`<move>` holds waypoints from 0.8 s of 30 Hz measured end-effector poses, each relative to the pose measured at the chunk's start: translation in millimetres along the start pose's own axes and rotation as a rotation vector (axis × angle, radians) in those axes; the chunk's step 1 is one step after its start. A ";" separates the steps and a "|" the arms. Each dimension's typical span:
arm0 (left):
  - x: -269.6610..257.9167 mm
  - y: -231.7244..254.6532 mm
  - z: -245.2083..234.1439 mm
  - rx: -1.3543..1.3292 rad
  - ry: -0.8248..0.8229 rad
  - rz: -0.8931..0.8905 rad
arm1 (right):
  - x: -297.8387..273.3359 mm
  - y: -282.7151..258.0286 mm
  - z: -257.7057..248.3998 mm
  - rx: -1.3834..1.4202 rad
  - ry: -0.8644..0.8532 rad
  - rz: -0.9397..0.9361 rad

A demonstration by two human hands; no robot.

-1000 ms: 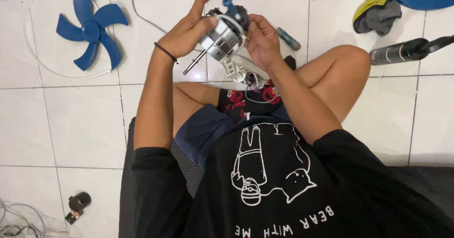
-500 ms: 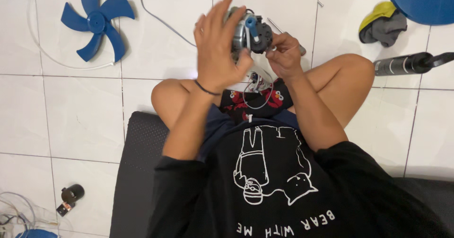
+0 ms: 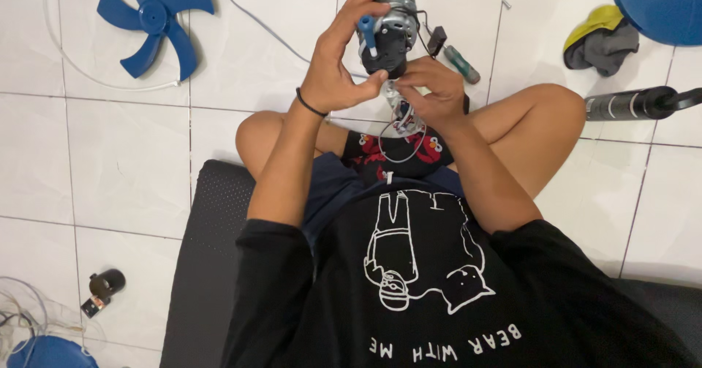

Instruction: The person sits on a mat and reassembles an electric fan by attaching the motor to the base, inserting and tightening a screw with a screwdriver, and connecting internal wires. The fan blade and other parts remain on the floor.

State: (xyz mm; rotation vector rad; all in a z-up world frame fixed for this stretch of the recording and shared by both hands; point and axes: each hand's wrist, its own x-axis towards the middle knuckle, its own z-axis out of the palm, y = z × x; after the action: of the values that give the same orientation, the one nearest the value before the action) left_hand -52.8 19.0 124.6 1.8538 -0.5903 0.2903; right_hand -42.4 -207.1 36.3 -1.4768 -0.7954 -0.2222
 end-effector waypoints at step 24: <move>-2.6 -45.6 -16.9 -0.078 -0.020 0.042 | 26.7 -36.8 44.7 -0.305 0.126 -0.016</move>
State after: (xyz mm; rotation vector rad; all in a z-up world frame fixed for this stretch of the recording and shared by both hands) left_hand -29.5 47.2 92.5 1.7730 -0.6464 0.2737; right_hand -59.8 -161.2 77.0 -1.7242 -0.6924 -0.4602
